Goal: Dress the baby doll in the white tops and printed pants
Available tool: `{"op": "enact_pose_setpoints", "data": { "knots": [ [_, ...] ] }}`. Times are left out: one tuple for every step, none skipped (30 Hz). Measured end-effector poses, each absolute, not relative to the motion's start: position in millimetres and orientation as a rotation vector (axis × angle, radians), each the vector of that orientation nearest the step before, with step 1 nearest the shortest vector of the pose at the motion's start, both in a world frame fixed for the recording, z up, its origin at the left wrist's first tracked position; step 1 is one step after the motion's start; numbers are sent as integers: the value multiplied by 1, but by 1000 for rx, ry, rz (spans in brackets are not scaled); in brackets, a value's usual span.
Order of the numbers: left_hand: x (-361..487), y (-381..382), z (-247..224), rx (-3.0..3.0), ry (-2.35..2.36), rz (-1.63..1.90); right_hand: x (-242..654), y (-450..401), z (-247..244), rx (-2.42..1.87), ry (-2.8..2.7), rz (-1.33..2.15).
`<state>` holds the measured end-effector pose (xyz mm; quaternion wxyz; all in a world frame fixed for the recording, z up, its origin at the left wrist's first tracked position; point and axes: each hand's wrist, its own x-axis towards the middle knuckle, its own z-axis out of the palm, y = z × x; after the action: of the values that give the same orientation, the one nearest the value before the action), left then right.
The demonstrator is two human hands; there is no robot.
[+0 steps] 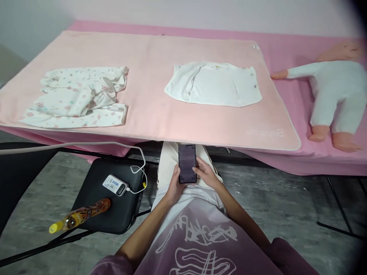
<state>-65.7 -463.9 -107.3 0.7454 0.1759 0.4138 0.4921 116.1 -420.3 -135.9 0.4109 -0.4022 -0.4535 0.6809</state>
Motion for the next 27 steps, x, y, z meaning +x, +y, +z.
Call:
{"op": "enact_pose_setpoints", "data": {
  "knots": [
    [-66,-464,-107,381,897,1076,117,-420,-135,-1019,-1131,1720],
    [-66,-464,-106,382,886,1076,117,-420,-134,-1030,-1117,1724],
    [-67,-463,-106,388,875,1077,118,-420,-133,-1043,-1101,1723],
    [-67,-463,-106,394,868,1075,118,-420,-133,-1055,-1085,1719],
    [-67,-463,-106,400,864,1072,118,-420,-133,-1065,-1074,1716],
    [-67,-463,-105,403,864,1070,119,-420,-133,-1072,-1065,1715],
    [-68,-463,-106,402,864,1070,119,-420,-134,-1080,-1056,1718],
    [-68,-462,-106,399,864,1071,118,-420,-134,-1087,-1050,1723],
    [-68,-462,-107,396,861,1072,118,-419,-134,-1090,-1047,1729],
    [-68,-462,-108,396,858,1072,118,-419,-134,-1090,-1046,1735],
    [-69,-462,-109,399,857,1071,118,-418,-134,-1091,-1044,1737],
    [-69,-461,-110,404,857,1068,117,-417,-134,-1090,-1041,1737],
    [-69,-461,-111,410,859,1067,116,-416,-134,-1088,-1038,1737],
    [-70,-460,-112,416,865,1068,116,-415,-133,-1085,-1035,1737],
    [-70,-459,-112,419,873,1070,114,-414,-132,-1083,-1033,1738],
    [-70,-458,-113,419,879,1070,113,-413,-132,-1080,-1032,1742],
    [-71,-457,-113,417,882,1070,112,-412,-132,-1073,-1035,1749],
    [-71,-456,-113,413,885,1070,110,-411,-132,-1063,-1040,1760],
    [-71,-455,-114,407,889,1070,109,-410,-133,-1050,-1046,1772],
    [-71,-454,-114,401,894,1074,108,-409,-134,-1032,-1052,1784],
    [-70,-453,-115,394,902,1084,107,-409,-135,-1008,-1056,1797],
    [-70,-452,-115,389,910,1094,106,-409,-136,-979,-1059,1810],
    [-70,-452,-117,386,915,1101,106,-409,-138,-950,-1061,1825],
    [-70,-452,-118,386,916,1105,106,-409,-140,-922,-1062,1839],
    [-69,-452,-119,388,913,1107,107,-409,-142,-899,-1062,1852],
    [-69,-452,-121,390,908,1104,108,-410,-144,-882,-1060,1861],
    [-69,-452,-122,392,902,1099,109,-411,-146,-871,-1056,1865]
  ]
}}
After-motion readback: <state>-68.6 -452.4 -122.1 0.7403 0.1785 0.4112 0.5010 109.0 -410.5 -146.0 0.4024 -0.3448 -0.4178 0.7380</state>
